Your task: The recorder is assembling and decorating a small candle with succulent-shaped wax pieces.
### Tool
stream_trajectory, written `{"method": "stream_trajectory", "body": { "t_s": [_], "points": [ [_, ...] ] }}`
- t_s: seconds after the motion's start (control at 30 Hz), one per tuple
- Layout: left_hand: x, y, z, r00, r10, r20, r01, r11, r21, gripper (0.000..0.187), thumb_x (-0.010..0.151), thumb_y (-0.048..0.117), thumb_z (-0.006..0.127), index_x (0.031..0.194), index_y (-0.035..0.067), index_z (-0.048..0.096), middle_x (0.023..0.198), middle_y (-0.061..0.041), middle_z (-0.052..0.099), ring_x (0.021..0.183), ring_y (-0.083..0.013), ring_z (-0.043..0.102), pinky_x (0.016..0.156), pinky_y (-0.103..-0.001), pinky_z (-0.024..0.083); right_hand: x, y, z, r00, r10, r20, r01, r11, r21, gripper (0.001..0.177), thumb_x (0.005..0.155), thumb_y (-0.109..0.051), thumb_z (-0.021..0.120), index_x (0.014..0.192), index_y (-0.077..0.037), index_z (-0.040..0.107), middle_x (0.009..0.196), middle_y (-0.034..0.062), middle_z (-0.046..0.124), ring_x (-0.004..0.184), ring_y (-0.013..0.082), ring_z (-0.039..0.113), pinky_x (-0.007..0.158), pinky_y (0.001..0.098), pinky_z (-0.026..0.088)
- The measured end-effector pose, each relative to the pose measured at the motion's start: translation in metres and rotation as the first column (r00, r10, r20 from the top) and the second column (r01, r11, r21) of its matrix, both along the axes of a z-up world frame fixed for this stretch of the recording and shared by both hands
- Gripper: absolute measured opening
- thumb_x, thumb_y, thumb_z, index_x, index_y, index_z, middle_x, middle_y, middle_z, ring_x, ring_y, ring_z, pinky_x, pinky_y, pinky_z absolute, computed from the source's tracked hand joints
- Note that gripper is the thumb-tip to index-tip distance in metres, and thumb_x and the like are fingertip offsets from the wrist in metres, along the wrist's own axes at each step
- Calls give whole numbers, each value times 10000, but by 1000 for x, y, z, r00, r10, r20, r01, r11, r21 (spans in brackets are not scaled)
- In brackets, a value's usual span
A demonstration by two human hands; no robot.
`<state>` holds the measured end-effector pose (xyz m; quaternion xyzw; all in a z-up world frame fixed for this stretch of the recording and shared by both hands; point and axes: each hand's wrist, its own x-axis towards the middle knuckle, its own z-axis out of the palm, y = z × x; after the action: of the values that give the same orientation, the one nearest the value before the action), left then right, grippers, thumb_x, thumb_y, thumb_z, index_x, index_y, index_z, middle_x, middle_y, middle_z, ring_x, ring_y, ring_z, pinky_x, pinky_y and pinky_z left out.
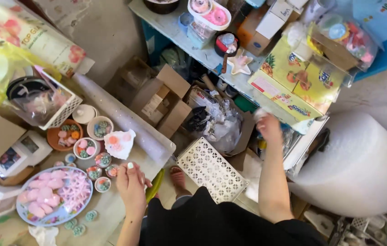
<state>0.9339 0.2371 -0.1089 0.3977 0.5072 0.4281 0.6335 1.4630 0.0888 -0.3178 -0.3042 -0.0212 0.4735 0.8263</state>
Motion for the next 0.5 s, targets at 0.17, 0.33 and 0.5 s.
{"method": "stream_trajectory", "body": {
  "t_s": [0.17, 0.33, 0.5],
  "points": [
    [42, 1, 47, 984, -30, -176, 118, 850, 513, 308, 957, 90, 677, 1138, -16, 451, 1059, -64, 588, 830, -144, 576, 758, -308, 571, -18, 45, -24, 648, 340, 682, 284, 723, -630, 381, 896, -174, 822, 1230, -29, 711, 1050, 100, 714, 890, 181, 672, 747, 254, 517],
    [27, -13, -41, 936, -263, -236, 266, 964, -19, 227, 1088, 130, 594, 1037, -52, 718, 810, -174, 635, 615, -183, 585, 573, -313, 491, -102, 97, 122, 809, 201, 553, -35, 954, -297, 538, 851, -2, 776, 1369, -72, 653, 1224, 61, 691, 1039, 176, 651, 805, 308, 541],
    [72, -21, 100, 989, -125, -79, 143, 949, 282, 201, 936, 22, 594, 1119, 76, 528, 1053, -76, 713, 742, -124, 681, 674, -240, 575, -191, 93, 281, 719, 118, 684, -302, 940, 155, 564, 754, 71, 836, 1245, -63, 594, 1314, 136, 639, 1173, 264, 686, 955, 445, 609]
  ]
}}
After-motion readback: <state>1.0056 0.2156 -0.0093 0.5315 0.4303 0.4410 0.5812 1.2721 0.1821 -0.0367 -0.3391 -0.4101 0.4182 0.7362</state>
